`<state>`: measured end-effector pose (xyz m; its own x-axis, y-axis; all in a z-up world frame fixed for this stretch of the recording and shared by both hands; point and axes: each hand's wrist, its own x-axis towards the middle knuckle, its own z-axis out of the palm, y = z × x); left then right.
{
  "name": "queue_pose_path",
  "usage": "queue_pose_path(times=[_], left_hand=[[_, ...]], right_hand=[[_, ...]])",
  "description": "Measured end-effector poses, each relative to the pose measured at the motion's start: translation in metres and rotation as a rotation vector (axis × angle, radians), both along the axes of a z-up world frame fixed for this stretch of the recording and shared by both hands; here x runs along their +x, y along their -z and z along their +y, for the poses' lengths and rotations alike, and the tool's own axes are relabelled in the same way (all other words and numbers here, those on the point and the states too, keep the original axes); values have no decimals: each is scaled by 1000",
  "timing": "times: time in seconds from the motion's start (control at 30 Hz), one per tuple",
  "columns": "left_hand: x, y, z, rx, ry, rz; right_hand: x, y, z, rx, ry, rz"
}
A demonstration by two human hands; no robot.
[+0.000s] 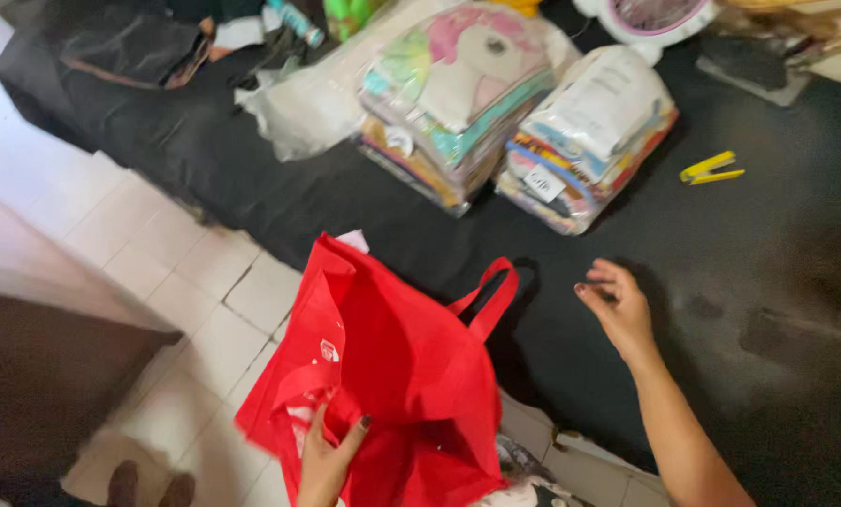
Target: The person staples a plastic-wrapped bundle of folded clothes on a table using a yellow stapler. They then pick up a red tote bag, open it, and place the wrapped bundle inside. The person continues to handle other wrapped items and the bag on the table.
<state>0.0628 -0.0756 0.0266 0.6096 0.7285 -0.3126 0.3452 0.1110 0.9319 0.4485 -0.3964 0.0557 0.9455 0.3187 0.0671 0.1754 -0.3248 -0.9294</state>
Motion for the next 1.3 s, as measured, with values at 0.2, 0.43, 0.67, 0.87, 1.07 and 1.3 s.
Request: queue_pose_path(times=[0.2, 0.43, 0.67, 0.87, 1.07, 1.3], left_hand=[[84, -32, -19, -203, -47, -125], [111, -37, -42, -104, -3, -140], [85, -13, -19, -145, -49, -100], [78, -55, 6, -194, 109, -253], [73, -69, 25, -80, 303, -174], [83, -60, -19, -33, 576, -242]], right_hand=[[84, 42, 76, -39, 177, -556], [113, 92, 105, 332, 417, -446], [132, 93, 60, 518, 532, -349], [66, 94, 9, 435, 494, -353], [-40, 132, -109, 253, 552, -289], [-69, 33, -250, 96, 535, 37]])
